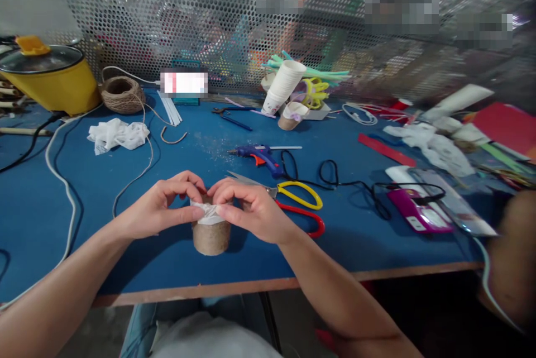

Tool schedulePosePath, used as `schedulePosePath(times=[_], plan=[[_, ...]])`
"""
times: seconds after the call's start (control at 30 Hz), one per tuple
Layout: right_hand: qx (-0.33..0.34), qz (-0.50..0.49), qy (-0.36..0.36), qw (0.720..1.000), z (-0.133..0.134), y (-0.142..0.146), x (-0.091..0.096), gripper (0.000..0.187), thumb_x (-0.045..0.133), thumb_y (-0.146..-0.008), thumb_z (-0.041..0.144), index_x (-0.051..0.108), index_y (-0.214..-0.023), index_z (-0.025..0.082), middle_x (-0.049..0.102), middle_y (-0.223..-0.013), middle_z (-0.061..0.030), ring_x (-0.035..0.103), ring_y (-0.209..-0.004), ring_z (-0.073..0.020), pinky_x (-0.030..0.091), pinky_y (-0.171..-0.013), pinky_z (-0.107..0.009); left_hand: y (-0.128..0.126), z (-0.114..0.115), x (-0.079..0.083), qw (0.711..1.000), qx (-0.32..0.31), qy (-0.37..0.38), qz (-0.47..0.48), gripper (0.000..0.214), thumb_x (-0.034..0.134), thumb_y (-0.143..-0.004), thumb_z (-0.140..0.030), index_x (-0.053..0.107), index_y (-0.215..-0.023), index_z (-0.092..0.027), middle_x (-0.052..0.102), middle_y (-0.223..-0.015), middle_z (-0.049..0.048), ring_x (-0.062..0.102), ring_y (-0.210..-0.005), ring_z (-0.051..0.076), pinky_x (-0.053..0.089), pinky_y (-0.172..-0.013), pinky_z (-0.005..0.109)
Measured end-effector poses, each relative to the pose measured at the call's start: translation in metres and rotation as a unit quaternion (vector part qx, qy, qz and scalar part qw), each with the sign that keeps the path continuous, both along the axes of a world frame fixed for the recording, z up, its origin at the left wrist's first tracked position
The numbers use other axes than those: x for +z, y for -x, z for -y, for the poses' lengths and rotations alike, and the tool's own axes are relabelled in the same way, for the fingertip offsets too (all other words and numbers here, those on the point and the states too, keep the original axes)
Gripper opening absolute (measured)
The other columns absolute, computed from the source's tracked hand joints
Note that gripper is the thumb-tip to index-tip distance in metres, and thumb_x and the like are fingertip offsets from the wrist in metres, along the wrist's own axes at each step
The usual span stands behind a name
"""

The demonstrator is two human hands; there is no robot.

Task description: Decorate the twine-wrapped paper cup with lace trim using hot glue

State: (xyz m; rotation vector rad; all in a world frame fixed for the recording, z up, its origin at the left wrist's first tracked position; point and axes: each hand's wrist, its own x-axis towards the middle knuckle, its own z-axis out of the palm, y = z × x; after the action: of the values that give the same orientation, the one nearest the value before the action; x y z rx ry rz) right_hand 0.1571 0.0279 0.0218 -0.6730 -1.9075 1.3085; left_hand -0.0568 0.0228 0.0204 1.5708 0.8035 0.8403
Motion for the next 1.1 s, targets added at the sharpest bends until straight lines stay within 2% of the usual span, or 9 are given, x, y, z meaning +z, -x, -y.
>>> schedulePosePath(times=[0.17,0.3,0.43,0.57,0.7,0.8,0.87,1.0,1.1], plan=[[-0.062,-0.067,0.047,0.995,-0.008,-0.007,-0.006,0.045,0.052,-0.084,0.056,0.061,-0.109,0.020,0.062,-0.113,-0.0084,0.056,-0.107,-0.0193,0.043,-0.096,-0.035,0.006,-0.005,-0.004,0.978,-0.070,0.131,0.147,0.016,0.073,-0.073,-0.031,0.067,-0.069,-0.017,0.056,-0.090,0.0041,0.054,-0.079,0.014,0.045,-0.071,0.025],[-0.081,-0.124,0.073,0.986,-0.013,-0.009,-0.013,0.040,0.048,-0.086,0.055,0.064,-0.102,0.021,0.064,-0.106,-0.0062,0.059,-0.101,-0.0172,0.043,-0.095,-0.035,0.006,-0.006,-0.009,0.958,-0.121,0.167,0.197,0.018,0.072,-0.073,-0.033,0.066,-0.069,-0.016,0.058,-0.089,0.0048,0.055,-0.079,0.015,0.044,-0.073,0.026],[-0.021,-0.101,0.077,0.992,-0.007,-0.006,-0.008,0.042,0.050,-0.084,0.057,0.066,-0.090,0.018,0.065,-0.092,-0.0059,0.059,-0.092,-0.0174,0.044,-0.088,-0.034,0.005,-0.007,-0.014,0.953,-0.129,0.163,0.219,0.015,0.072,-0.072,-0.030,0.066,-0.069,-0.017,0.060,-0.093,0.0065,0.057,-0.084,0.017,0.045,-0.077,0.029],[0.037,-0.101,0.054,0.993,-0.001,-0.002,-0.003,0.036,0.061,-0.080,0.051,0.065,-0.087,0.016,0.063,-0.091,-0.0067,0.058,-0.091,-0.0183,0.044,-0.085,-0.035,0.005,-0.006,-0.015,0.950,-0.138,0.154,0.233,0.013,0.072,-0.072,-0.028,0.066,-0.069,-0.017,0.061,-0.093,0.0063,0.058,-0.083,0.017,0.046,-0.073,0.028],[0.045,-0.086,0.003,0.995,-0.001,-0.003,-0.002,0.020,0.065,-0.080,0.037,0.064,-0.087,0.017,0.062,-0.091,-0.0056,0.058,-0.093,-0.0181,0.043,-0.088,-0.037,0.005,-0.007,-0.015,0.951,-0.147,0.141,0.233,0.013,0.070,-0.074,-0.028,0.065,-0.069,-0.017,0.060,-0.093,0.0055,0.057,-0.083,0.016,0.045,-0.072,0.026],[0.025,-0.042,-0.033,0.998,-0.001,-0.007,0.003,0.015,0.063,-0.081,0.026,0.063,-0.095,0.019,0.060,-0.102,-0.0062,0.057,-0.098,-0.0173,0.042,-0.090,-0.036,0.008,-0.010,-0.012,0.961,-0.159,0.103,0.199,0.016,0.068,-0.077,-0.031,0.064,-0.072,-0.016,0.059,-0.095,0.0054,0.056,-0.085,0.016,0.045,-0.075,0.027],[0.007,-0.006,-0.062,0.998,0.000,-0.008,0.008,0.017,0.062,-0.081,0.024,0.062,-0.097,0.018,0.060,-0.104,-0.0075,0.056,-0.102,-0.0184,0.042,-0.091,-0.037,0.010,-0.011,-0.008,0.977,-0.153,0.070,0.130,0.014,0.066,-0.079,-0.029,0.064,-0.075,-0.017,0.058,-0.097,0.0055,0.055,-0.088,0.017,0.044,-0.077,0.027],[0.003,0.061,-0.132,0.989,0.003,-0.003,0.009,0.006,0.063,-0.079,0.020,0.062,-0.084,0.017,0.063,-0.087,-0.0069,0.056,-0.090,-0.0188,0.045,-0.084,-0.036,0.012,-0.011,0.000,0.990,-0.140,-0.021,-0.027,0.006,0.061,-0.083,-0.019,0.062,-0.078,-0.016,0.057,-0.094,0.0048,0.055,-0.088,0.016,0.042,-0.081,0.028],[0.013,0.085,-0.153,0.985,0.006,0.003,0.004,0.006,0.059,-0.079,0.015,0.057,-0.073,0.018,0.061,-0.076,-0.0044,0.055,-0.083,-0.0178,0.046,-0.075,-0.033,0.010,-0.008,0.002,0.987,-0.129,-0.070,-0.071,0.004,0.060,-0.083,-0.018,0.061,-0.080,-0.017,0.058,-0.093,0.0049,0.056,-0.089,0.017,0.041,-0.083,0.029]])
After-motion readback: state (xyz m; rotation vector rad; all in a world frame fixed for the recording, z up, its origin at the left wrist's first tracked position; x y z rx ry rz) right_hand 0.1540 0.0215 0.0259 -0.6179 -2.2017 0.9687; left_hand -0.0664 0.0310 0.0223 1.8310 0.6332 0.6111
